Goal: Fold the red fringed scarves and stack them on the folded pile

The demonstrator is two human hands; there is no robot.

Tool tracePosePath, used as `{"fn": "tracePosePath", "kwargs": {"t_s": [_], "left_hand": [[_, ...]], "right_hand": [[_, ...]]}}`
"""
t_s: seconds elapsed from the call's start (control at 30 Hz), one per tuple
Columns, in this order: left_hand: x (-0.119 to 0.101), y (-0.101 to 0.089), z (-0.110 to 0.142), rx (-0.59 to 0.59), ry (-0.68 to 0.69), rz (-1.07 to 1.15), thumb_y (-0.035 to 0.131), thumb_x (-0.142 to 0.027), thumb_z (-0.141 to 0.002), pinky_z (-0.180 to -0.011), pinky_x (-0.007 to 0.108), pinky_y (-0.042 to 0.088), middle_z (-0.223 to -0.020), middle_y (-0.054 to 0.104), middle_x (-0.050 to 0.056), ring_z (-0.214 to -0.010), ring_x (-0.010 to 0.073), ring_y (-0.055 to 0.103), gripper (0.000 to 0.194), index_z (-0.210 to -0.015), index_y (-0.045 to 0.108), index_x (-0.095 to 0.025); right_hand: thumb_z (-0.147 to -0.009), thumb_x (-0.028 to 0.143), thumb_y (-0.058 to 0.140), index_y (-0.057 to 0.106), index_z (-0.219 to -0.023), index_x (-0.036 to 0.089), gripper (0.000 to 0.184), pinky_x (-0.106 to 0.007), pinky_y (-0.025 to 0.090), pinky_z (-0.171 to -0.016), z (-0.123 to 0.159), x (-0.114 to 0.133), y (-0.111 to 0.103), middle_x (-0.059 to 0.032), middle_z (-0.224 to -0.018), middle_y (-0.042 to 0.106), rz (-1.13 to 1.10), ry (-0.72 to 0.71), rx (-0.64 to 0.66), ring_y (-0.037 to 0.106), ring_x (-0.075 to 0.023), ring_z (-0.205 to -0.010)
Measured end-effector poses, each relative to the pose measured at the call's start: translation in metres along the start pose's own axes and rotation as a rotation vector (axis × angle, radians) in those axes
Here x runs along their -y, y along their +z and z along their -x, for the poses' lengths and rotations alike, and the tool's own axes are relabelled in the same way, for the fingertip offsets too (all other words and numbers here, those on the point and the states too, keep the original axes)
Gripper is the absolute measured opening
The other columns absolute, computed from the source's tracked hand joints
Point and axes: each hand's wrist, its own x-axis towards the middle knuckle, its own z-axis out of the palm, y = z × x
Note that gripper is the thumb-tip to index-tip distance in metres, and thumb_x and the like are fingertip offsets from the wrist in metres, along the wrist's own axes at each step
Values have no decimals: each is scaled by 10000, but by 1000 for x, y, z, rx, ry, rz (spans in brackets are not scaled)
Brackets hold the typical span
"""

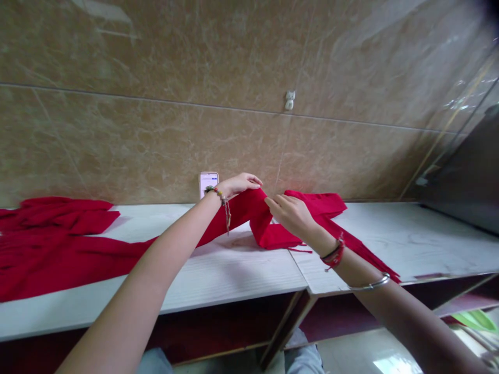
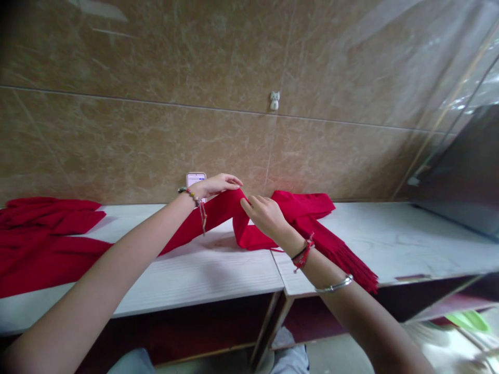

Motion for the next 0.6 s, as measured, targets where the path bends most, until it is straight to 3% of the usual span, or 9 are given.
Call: {"fn": "tracePosePath", "kwargs": {"t_s": [0.17,0.33,0.47,0.6], "left_hand": [[7,52,-46,66,4,-40,533,-128,-766,-748,245,441,-924,655,76,-788,127,591,231,-980,610,-86],[33,104,-70,103,-1,-296,490,-139,-791,-824,267,434,-1022,639,108,-906,163,592,286,-1053,583,-72],[49,125,-48,114,21,-417,529,-266,-805,-935,333,372,-1185,553,135,-1079,221,517,374,-1146,535,-113],[60,124,6,108,88,-841,544,-517,-776,-1017,440,255,-1436,258,135,-1296,297,262,689,-1355,315,-224]], "right_hand": [[-874,104,418,603,-961,130,205,-264,356,-553,48,-37,19,-54,-720,560,41,-21,77,494,-155,-645],[-841,64,429,584,-1058,132,275,-254,455,-589,96,-42,51,-99,-891,618,15,-10,164,566,-161,-697],[-807,27,434,564,-1128,124,359,-256,517,-674,121,-36,73,-137,-1124,602,-85,13,233,625,-171,-802],[-805,29,411,551,-1174,136,409,-274,523,-775,128,-32,83,-129,-1193,583,-267,124,216,620,-187,-945]]}}
